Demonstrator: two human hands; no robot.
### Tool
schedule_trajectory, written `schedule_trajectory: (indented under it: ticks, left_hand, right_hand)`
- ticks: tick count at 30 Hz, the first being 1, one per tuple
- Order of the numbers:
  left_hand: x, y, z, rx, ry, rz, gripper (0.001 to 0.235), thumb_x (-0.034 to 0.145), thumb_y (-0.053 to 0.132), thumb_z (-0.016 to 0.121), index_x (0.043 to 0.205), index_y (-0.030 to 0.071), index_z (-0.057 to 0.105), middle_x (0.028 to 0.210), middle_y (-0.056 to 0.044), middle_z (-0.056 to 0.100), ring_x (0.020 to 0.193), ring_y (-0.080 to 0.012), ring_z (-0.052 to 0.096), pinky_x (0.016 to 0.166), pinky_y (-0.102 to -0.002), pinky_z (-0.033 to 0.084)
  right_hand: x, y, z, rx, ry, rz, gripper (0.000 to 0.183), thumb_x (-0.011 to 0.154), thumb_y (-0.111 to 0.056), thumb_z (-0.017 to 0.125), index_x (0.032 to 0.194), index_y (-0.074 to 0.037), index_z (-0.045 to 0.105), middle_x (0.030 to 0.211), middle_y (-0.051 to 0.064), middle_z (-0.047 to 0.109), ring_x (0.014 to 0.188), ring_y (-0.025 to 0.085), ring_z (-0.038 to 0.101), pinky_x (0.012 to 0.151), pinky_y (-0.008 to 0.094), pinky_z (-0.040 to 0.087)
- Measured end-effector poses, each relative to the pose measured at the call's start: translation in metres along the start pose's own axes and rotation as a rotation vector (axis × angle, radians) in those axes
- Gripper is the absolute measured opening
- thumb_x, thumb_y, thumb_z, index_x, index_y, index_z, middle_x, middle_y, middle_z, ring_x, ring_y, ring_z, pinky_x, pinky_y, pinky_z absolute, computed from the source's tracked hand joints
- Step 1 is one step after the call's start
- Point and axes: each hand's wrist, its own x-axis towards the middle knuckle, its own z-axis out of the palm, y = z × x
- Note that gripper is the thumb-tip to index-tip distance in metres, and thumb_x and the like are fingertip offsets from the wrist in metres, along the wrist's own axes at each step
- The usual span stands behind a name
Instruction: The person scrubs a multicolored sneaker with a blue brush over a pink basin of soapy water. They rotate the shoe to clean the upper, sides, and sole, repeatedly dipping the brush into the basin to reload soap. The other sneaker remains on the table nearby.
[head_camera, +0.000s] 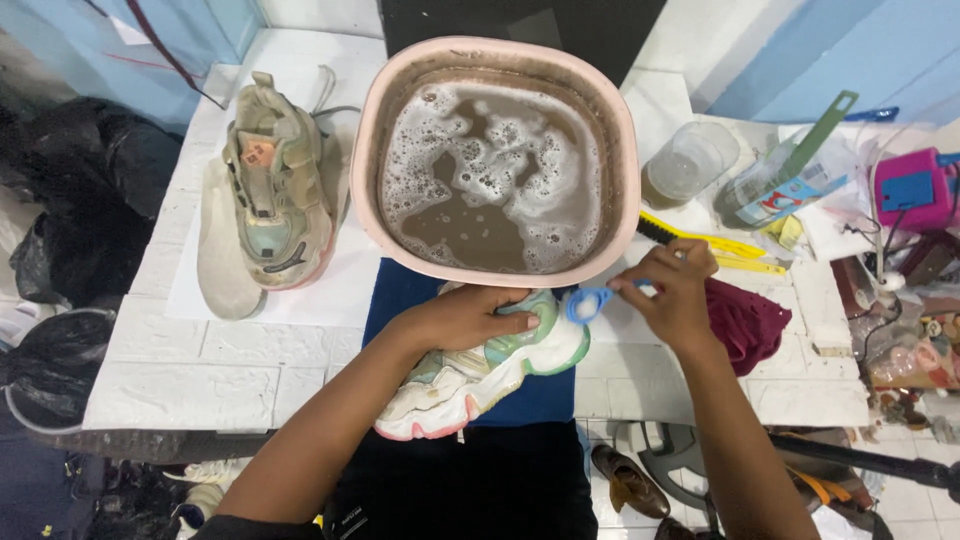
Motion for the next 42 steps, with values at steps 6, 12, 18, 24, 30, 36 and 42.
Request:
schedule_trajectory:
  ticks: [6, 12, 18, 24, 30, 36, 42]
  left_hand:
    - [-0.009, 0.018, 0.000, 0.005, -0.012, -0.066, 0.053, 0.099, 0.039, 0.056, 0.137, 0.003, 0.062, 0.136, -0.024, 0.064, 0.127, -0.0407, 0.059, 0.110, -0.055, 0.043]
    - [-0.010, 0.012, 0.000, 0.021, 0.003, -0.066, 0.040, 0.094, 0.032, 0.064, 0.124, 0.007, 0.071, 0.121, -0.019, 0.073, 0.112, -0.0348, 0.067, 0.100, -0.051, 0.051]
    - [-0.009, 0.005, 0.005, 0.024, -0.014, -0.076, 0.027, 0.090, 0.026, 0.070, 0.112, 0.012, 0.076, 0.108, -0.008, 0.077, 0.098, -0.0208, 0.068, 0.093, -0.043, 0.055]
    - [0.001, 0.007, 0.010, 0.087, -0.039, -0.083, 0.021, 0.083, 0.024, 0.075, 0.098, 0.010, 0.076, 0.092, -0.009, 0.077, 0.085, -0.0229, 0.069, 0.084, -0.043, 0.057]
    - [0.003, 0.015, 0.009, 0.080, -0.032, -0.104, 0.016, 0.082, 0.022, 0.075, 0.093, 0.009, 0.075, 0.085, -0.003, 0.075, 0.079, -0.0170, 0.063, 0.078, -0.041, 0.057]
    - [0.005, 0.022, 0.006, 0.053, -0.054, -0.104, 0.012, 0.079, 0.018, 0.075, 0.081, 0.007, 0.069, 0.074, -0.003, 0.067, 0.072, -0.0161, 0.057, 0.071, -0.037, 0.054]
    - [0.004, 0.029, 0.007, 0.039, -0.071, -0.104, 0.012, 0.082, 0.019, 0.074, 0.079, 0.008, 0.068, 0.070, -0.001, 0.065, 0.068, -0.0145, 0.055, 0.067, -0.034, 0.052]
  right_hand:
    - [-0.013, -0.012, 0.009, 0.201, -0.037, -0.006, 0.010, 0.084, -0.037, 0.082, 0.078, -0.031, 0.076, 0.071, -0.008, 0.061, 0.085, 0.020, 0.045, 0.097, 0.036, 0.033]
    - [-0.008, -0.040, 0.011, 0.279, -0.058, 0.041, 0.012, 0.083, -0.031, 0.083, 0.075, -0.026, 0.076, 0.069, -0.005, 0.058, 0.083, 0.022, 0.043, 0.091, 0.034, 0.038]
    - [-0.007, -0.019, 0.016, 0.274, -0.013, -0.051, 0.017, 0.087, -0.039, 0.080, 0.076, -0.028, 0.074, 0.068, -0.007, 0.055, 0.083, 0.022, 0.042, 0.092, 0.037, 0.035]
    - [0.000, 0.015, 0.014, 0.220, 0.021, -0.120, 0.016, 0.090, -0.035, 0.080, 0.078, -0.026, 0.073, 0.073, -0.004, 0.056, 0.088, 0.025, 0.041, 0.093, 0.036, 0.034]
    - [0.002, 0.028, 0.019, 0.301, 0.029, -0.123, 0.023, 0.090, -0.030, 0.082, 0.072, -0.023, 0.069, 0.069, -0.005, 0.051, 0.083, 0.023, 0.040, 0.088, 0.035, 0.033]
    - [0.001, 0.030, 0.045, 0.247, 0.060, -0.214, 0.028, 0.089, -0.035, 0.080, 0.068, -0.026, 0.064, 0.068, -0.005, 0.051, 0.085, 0.025, 0.042, 0.088, 0.039, 0.035]
    - [-0.010, -0.010, 0.047, 0.235, 0.099, -0.223, 0.038, 0.090, -0.035, 0.077, 0.060, -0.025, 0.056, 0.066, -0.004, 0.051, 0.084, 0.027, 0.044, 0.087, 0.041, 0.033]
